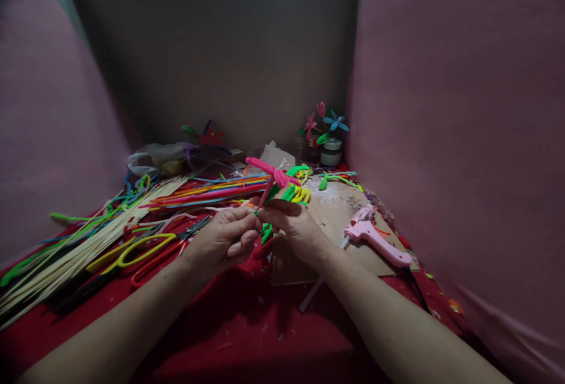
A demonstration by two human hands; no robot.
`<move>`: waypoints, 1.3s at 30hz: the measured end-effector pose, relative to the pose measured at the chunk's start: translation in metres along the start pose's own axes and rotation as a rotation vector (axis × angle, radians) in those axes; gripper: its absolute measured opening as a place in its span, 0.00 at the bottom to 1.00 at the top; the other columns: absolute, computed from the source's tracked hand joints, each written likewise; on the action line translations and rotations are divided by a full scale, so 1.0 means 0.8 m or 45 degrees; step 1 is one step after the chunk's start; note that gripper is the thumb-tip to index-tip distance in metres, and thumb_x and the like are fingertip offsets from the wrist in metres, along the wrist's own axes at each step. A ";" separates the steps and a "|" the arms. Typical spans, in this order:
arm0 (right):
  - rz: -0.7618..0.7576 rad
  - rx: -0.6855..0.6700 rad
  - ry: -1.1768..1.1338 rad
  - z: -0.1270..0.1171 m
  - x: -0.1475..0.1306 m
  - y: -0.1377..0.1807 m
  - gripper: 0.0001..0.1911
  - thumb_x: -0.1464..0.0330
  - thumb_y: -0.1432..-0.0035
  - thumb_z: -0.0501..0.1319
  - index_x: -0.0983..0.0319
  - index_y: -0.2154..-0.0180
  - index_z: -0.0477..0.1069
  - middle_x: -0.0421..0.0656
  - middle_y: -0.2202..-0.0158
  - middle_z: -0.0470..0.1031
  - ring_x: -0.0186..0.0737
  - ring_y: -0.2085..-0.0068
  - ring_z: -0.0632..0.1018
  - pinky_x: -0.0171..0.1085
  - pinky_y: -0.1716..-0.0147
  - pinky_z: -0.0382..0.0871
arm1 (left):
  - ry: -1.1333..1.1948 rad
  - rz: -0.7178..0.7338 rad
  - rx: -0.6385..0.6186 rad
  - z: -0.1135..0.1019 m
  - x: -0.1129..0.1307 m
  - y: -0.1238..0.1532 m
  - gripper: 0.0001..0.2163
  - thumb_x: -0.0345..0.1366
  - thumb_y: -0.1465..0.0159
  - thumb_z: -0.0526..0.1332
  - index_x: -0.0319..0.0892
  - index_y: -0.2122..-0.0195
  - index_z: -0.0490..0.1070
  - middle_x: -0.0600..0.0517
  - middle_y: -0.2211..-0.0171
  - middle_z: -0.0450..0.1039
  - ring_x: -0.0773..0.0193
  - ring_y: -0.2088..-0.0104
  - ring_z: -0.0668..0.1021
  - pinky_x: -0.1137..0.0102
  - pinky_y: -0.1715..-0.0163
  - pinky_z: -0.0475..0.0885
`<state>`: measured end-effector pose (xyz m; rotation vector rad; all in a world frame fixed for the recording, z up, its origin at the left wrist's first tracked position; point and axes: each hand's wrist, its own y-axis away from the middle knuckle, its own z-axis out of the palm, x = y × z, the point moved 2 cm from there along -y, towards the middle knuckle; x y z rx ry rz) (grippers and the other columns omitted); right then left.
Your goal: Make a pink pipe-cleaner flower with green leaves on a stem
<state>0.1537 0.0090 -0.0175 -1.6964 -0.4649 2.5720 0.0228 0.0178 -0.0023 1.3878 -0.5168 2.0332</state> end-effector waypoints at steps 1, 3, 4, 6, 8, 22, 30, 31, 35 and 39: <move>-0.005 -0.020 -0.002 0.001 -0.001 0.000 0.11 0.66 0.52 0.65 0.59 0.63 0.77 0.39 0.73 0.74 0.35 0.70 0.71 0.37 0.65 0.63 | 0.019 -0.002 -0.031 -0.001 -0.001 0.000 0.08 0.37 0.40 0.57 0.38 0.73 0.66 0.61 0.88 0.56 0.80 0.90 0.50 0.83 0.93 0.49; -0.036 -0.024 0.033 0.002 -0.002 0.000 0.09 0.66 0.52 0.65 0.59 0.66 0.78 0.38 0.75 0.73 0.34 0.72 0.70 0.37 0.65 0.63 | 0.041 -0.016 -0.087 -0.002 -0.002 -0.001 0.07 0.37 0.39 0.57 0.39 0.69 0.67 0.62 0.88 0.55 0.80 0.90 0.48 0.83 0.93 0.49; -0.057 -0.008 0.057 0.002 -0.003 0.001 0.08 0.66 0.53 0.65 0.60 0.68 0.78 0.38 0.76 0.72 0.33 0.73 0.69 0.37 0.66 0.63 | 0.042 -0.027 -0.107 -0.003 -0.002 -0.001 0.06 0.37 0.39 0.57 0.39 0.67 0.67 0.62 0.88 0.54 0.80 0.90 0.47 0.83 0.93 0.48; -0.094 0.054 0.088 0.002 -0.004 0.002 0.06 0.66 0.54 0.66 0.61 0.71 0.78 0.37 0.78 0.71 0.33 0.74 0.68 0.36 0.67 0.63 | 0.013 -0.046 -0.114 -0.003 -0.002 -0.001 0.07 0.37 0.40 0.58 0.40 0.64 0.67 0.63 0.88 0.54 0.79 0.90 0.47 0.83 0.93 0.48; -0.096 0.075 0.081 0.004 -0.005 0.003 0.06 0.66 0.54 0.66 0.62 0.76 0.76 0.37 0.80 0.70 0.33 0.74 0.68 0.35 0.69 0.62 | -0.086 -0.014 -0.078 -0.003 0.000 -0.001 0.08 0.39 0.40 0.58 0.40 0.64 0.68 0.61 0.87 0.56 0.79 0.90 0.50 0.82 0.92 0.51; -0.158 0.235 0.275 0.006 -0.012 0.009 0.07 0.65 0.52 0.63 0.62 0.74 0.75 0.37 0.77 0.68 0.32 0.73 0.66 0.35 0.69 0.61 | -1.048 0.541 0.429 -0.005 -0.005 0.000 0.07 0.34 0.42 0.58 0.41 0.63 0.71 0.55 0.75 0.69 0.71 0.77 0.69 0.75 0.75 0.65; -0.145 0.318 0.341 0.012 -0.018 0.011 0.07 0.64 0.54 0.64 0.62 0.76 0.75 0.38 0.78 0.70 0.34 0.73 0.68 0.36 0.69 0.63 | -1.225 0.562 0.451 -0.002 -0.005 0.002 0.07 0.37 0.40 0.55 0.41 0.72 0.68 0.57 0.81 0.64 0.71 0.80 0.66 0.76 0.77 0.62; -0.133 0.334 0.325 0.012 -0.017 0.010 0.08 0.64 0.54 0.64 0.62 0.76 0.75 0.38 0.78 0.70 0.34 0.73 0.68 0.36 0.69 0.64 | -1.244 0.559 0.440 -0.003 -0.005 0.001 0.07 0.37 0.40 0.55 0.41 0.72 0.68 0.57 0.80 0.64 0.71 0.80 0.66 0.76 0.77 0.62; -0.101 0.338 0.253 0.012 -0.009 0.011 0.10 0.62 0.55 0.64 0.63 0.75 0.75 0.38 0.76 0.71 0.34 0.73 0.70 0.35 0.70 0.65 | -1.232 0.537 0.455 -0.006 -0.008 0.001 0.09 0.37 0.39 0.54 0.41 0.73 0.67 0.57 0.81 0.62 0.72 0.80 0.64 0.76 0.78 0.60; -0.036 0.299 0.260 0.010 -0.005 0.011 0.12 0.60 0.52 0.62 0.62 0.70 0.75 0.39 0.75 0.73 0.36 0.74 0.72 0.36 0.74 0.66 | -1.054 0.488 0.458 -0.004 -0.004 0.001 0.09 0.37 0.40 0.55 0.40 0.75 0.66 0.58 0.82 0.58 0.73 0.81 0.60 0.77 0.80 0.56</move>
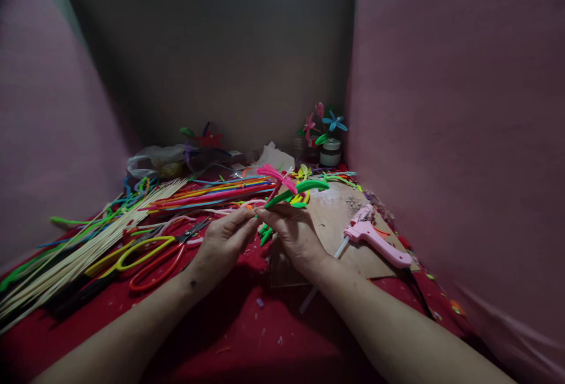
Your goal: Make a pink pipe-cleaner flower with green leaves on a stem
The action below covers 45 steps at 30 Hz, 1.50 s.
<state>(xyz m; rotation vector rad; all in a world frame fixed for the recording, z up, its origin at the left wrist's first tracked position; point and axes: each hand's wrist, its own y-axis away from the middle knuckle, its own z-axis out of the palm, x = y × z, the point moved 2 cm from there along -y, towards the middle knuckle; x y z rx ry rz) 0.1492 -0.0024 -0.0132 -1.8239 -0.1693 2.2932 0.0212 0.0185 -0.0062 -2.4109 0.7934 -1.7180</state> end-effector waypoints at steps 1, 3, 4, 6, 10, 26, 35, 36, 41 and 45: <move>-0.021 -0.011 0.036 0.000 -0.001 0.000 0.11 0.60 0.51 0.62 0.61 0.70 0.76 0.40 0.74 0.73 0.38 0.72 0.73 0.37 0.72 0.66 | 0.081 -0.030 -0.008 -0.001 0.002 -0.001 0.09 0.36 0.41 0.56 0.39 0.77 0.65 0.58 0.82 0.57 0.74 0.81 0.59 0.77 0.81 0.55; -0.112 -0.076 0.093 0.000 -0.003 -0.001 0.10 0.62 0.50 0.61 0.60 0.68 0.77 0.40 0.71 0.75 0.40 0.67 0.74 0.38 0.65 0.67 | 0.275 -0.126 -0.047 -0.001 0.006 -0.004 0.11 0.37 0.41 0.57 0.39 0.79 0.63 0.59 0.84 0.55 0.75 0.82 0.57 0.77 0.83 0.53; -0.156 -0.124 0.099 0.001 -0.004 -0.001 0.10 0.63 0.49 0.61 0.60 0.67 0.77 0.40 0.70 0.76 0.40 0.64 0.74 0.38 0.62 0.66 | 0.374 -0.179 -0.076 -0.001 0.006 -0.005 0.12 0.37 0.42 0.58 0.38 0.80 0.61 0.59 0.84 0.54 0.76 0.83 0.56 0.78 0.83 0.51; -0.179 -0.192 0.064 0.002 -0.004 -0.001 0.09 0.65 0.48 0.61 0.59 0.64 0.77 0.39 0.68 0.76 0.39 0.63 0.73 0.38 0.60 0.65 | 0.566 -0.276 -0.140 -0.001 0.005 -0.006 0.13 0.38 0.42 0.58 0.38 0.80 0.60 0.60 0.85 0.54 0.77 0.85 0.55 0.78 0.85 0.49; -0.119 -0.189 -0.061 0.001 0.001 -0.003 0.09 0.67 0.48 0.61 0.58 0.64 0.77 0.37 0.71 0.75 0.35 0.67 0.72 0.35 0.62 0.64 | 0.909 -0.383 -0.279 -0.001 -0.001 -0.006 0.07 0.37 0.41 0.59 0.39 0.71 0.64 0.61 0.85 0.53 0.79 0.86 0.51 0.80 0.86 0.46; -0.044 -0.064 -0.166 -0.005 0.002 -0.008 0.08 0.64 0.57 0.67 0.62 0.74 0.75 0.39 0.76 0.71 0.35 0.71 0.69 0.37 0.68 0.65 | 0.677 -0.339 -0.337 0.004 0.005 -0.002 0.10 0.41 0.40 0.57 0.39 0.71 0.65 0.61 0.84 0.52 0.77 0.85 0.51 0.78 0.86 0.46; 0.006 -0.026 -0.214 -0.005 0.006 -0.006 0.08 0.65 0.59 0.68 0.61 0.73 0.77 0.39 0.71 0.74 0.37 0.65 0.72 0.37 0.62 0.64 | -0.120 0.072 0.092 -0.006 0.007 -0.005 0.09 0.40 0.42 0.58 0.40 0.64 0.70 0.52 0.68 0.72 0.66 0.68 0.72 0.70 0.65 0.66; -0.003 -0.036 -0.197 -0.004 0.006 -0.005 0.08 0.65 0.59 0.68 0.60 0.72 0.77 0.39 0.71 0.75 0.37 0.65 0.72 0.37 0.61 0.64 | -0.057 0.066 0.142 -0.010 0.010 -0.007 0.09 0.39 0.43 0.60 0.40 0.64 0.70 0.52 0.68 0.72 0.66 0.68 0.72 0.70 0.65 0.67; 0.057 -0.334 -0.257 0.013 0.008 0.005 0.10 0.65 0.56 0.67 0.59 0.67 0.78 0.40 0.71 0.77 0.38 0.65 0.74 0.41 0.56 0.64 | 0.473 -0.016 0.087 -0.024 0.021 -0.011 0.11 0.34 0.49 0.65 0.40 0.64 0.70 0.53 0.68 0.71 0.67 0.68 0.73 0.72 0.66 0.69; 0.092 -0.437 -0.269 0.020 0.010 0.011 0.10 0.65 0.54 0.66 0.57 0.65 0.78 0.39 0.70 0.78 0.38 0.64 0.75 0.43 0.54 0.64 | 0.671 -0.080 -0.109 -0.024 0.025 -0.009 0.12 0.30 0.51 0.67 0.40 0.64 0.73 0.52 0.67 0.74 0.65 0.67 0.75 0.71 0.66 0.70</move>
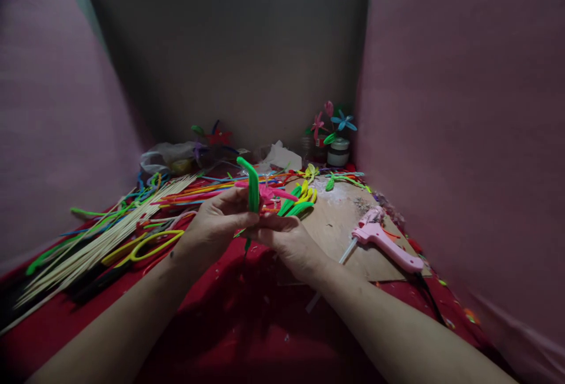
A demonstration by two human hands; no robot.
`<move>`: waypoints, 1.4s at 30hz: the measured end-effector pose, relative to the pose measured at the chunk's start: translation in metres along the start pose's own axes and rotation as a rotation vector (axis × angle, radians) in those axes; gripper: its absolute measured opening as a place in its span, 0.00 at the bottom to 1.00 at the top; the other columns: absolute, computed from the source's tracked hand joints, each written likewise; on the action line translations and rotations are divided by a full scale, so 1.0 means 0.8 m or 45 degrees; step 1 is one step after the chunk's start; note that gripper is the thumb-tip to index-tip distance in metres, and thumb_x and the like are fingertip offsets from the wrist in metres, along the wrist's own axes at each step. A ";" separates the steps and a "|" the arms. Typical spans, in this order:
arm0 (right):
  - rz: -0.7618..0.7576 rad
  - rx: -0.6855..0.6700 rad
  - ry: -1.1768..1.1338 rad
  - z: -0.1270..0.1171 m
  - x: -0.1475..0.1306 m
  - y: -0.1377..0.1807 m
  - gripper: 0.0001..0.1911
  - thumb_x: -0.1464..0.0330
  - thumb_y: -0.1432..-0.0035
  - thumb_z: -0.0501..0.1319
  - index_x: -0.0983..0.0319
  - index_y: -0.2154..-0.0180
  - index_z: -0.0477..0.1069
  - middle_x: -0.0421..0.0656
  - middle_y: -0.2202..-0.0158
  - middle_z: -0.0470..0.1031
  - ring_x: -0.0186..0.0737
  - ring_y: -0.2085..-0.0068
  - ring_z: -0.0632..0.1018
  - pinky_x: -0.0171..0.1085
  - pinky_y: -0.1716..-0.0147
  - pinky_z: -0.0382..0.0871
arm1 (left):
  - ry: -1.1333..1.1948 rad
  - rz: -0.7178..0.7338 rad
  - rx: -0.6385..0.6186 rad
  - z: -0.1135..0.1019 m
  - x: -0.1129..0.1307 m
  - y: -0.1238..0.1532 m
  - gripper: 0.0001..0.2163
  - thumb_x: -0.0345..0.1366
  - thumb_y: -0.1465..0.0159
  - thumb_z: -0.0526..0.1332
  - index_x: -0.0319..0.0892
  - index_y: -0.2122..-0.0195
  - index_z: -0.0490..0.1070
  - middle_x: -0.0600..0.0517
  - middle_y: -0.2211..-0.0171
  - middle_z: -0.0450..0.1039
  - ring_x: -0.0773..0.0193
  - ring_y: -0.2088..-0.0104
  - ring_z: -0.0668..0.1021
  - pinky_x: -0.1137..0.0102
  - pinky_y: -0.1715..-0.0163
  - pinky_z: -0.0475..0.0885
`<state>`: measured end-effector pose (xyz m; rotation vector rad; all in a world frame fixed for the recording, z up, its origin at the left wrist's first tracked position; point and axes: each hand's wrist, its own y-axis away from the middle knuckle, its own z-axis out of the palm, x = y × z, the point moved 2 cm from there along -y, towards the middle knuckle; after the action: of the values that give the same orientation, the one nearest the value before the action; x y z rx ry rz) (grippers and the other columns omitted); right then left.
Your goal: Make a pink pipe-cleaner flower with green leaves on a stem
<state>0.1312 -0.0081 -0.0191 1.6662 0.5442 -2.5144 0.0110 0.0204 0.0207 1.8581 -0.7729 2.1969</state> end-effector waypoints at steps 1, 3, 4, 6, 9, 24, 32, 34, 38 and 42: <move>0.007 -0.001 0.009 0.000 0.000 0.000 0.10 0.65 0.54 0.66 0.57 0.65 0.78 0.39 0.69 0.78 0.38 0.64 0.75 0.43 0.54 0.64 | 0.014 -0.022 -0.038 0.001 0.000 0.000 0.12 0.30 0.51 0.67 0.40 0.64 0.74 0.52 0.67 0.74 0.65 0.67 0.75 0.71 0.65 0.70; 0.023 0.013 0.027 0.001 0.000 0.001 0.09 0.66 0.54 0.66 0.56 0.66 0.78 0.39 0.70 0.78 0.38 0.64 0.75 0.43 0.54 0.64 | 0.002 -0.047 -0.094 0.003 0.000 0.001 0.10 0.29 0.51 0.67 0.40 0.66 0.75 0.52 0.68 0.75 0.65 0.68 0.75 0.71 0.65 0.70; 0.035 0.018 0.032 0.001 0.000 0.001 0.09 0.66 0.54 0.66 0.56 0.66 0.78 0.39 0.70 0.77 0.38 0.64 0.75 0.43 0.54 0.64 | -0.014 -0.044 -0.096 0.003 -0.001 0.001 0.09 0.29 0.52 0.67 0.40 0.68 0.75 0.53 0.69 0.75 0.66 0.69 0.75 0.71 0.66 0.70; 0.041 0.022 0.027 0.001 -0.001 0.001 0.09 0.68 0.54 0.66 0.56 0.67 0.78 0.38 0.71 0.77 0.37 0.64 0.74 0.41 0.55 0.64 | -0.045 0.022 -0.020 0.003 0.000 0.000 0.06 0.29 0.53 0.67 0.41 0.72 0.75 0.55 0.72 0.73 0.67 0.71 0.74 0.72 0.68 0.69; 0.013 0.037 0.026 0.002 -0.003 0.000 0.07 0.69 0.54 0.65 0.57 0.68 0.78 0.38 0.72 0.76 0.36 0.66 0.73 0.39 0.57 0.64 | -0.168 0.249 0.175 0.002 0.004 0.001 0.05 0.30 0.55 0.69 0.41 0.79 0.72 0.56 0.75 0.70 0.68 0.71 0.72 0.72 0.69 0.68; 0.044 0.102 0.014 -0.002 0.001 -0.002 0.05 0.69 0.56 0.66 0.59 0.71 0.78 0.36 0.76 0.73 0.30 0.76 0.63 0.33 0.73 0.56 | -0.288 0.383 0.170 0.000 0.002 0.003 0.04 0.30 0.53 0.68 0.43 0.78 0.73 0.54 0.72 0.71 0.65 0.65 0.72 0.71 0.66 0.68; 0.056 0.098 0.010 -0.007 0.005 -0.001 0.07 0.67 0.55 0.66 0.60 0.70 0.79 0.40 0.75 0.75 0.33 0.72 0.68 0.34 0.71 0.58 | -0.465 0.514 0.162 0.005 0.021 0.012 0.04 0.29 0.50 0.67 0.45 0.74 0.77 0.54 0.72 0.69 0.66 0.67 0.71 0.72 0.68 0.68; 0.050 0.100 -0.020 -0.006 0.003 -0.001 0.07 0.67 0.56 0.66 0.60 0.70 0.79 0.40 0.75 0.75 0.33 0.72 0.69 0.34 0.70 0.59 | -0.566 0.629 0.171 0.006 0.029 0.018 0.05 0.28 0.50 0.66 0.45 0.73 0.77 0.54 0.72 0.68 0.68 0.69 0.70 0.74 0.69 0.67; 0.042 0.120 -0.023 -0.004 0.002 -0.001 0.05 0.67 0.57 0.67 0.60 0.72 0.78 0.38 0.77 0.73 0.32 0.73 0.67 0.33 0.71 0.58 | -0.814 0.843 0.207 0.008 0.040 0.027 0.07 0.27 0.48 0.65 0.46 0.69 0.77 0.54 0.71 0.68 0.68 0.69 0.71 0.74 0.71 0.67; 0.047 0.095 -0.100 -0.004 0.004 -0.001 0.09 0.63 0.58 0.68 0.61 0.71 0.78 0.39 0.76 0.73 0.34 0.73 0.69 0.35 0.69 0.60 | -1.053 1.195 0.107 0.008 0.042 0.031 0.09 0.28 0.47 0.65 0.46 0.66 0.76 0.53 0.71 0.70 0.67 0.69 0.70 0.71 0.69 0.68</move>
<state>0.1321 -0.0057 -0.0230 1.5772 0.4138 -2.5916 -0.0011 -0.0105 0.0462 2.8767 -2.0590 1.7003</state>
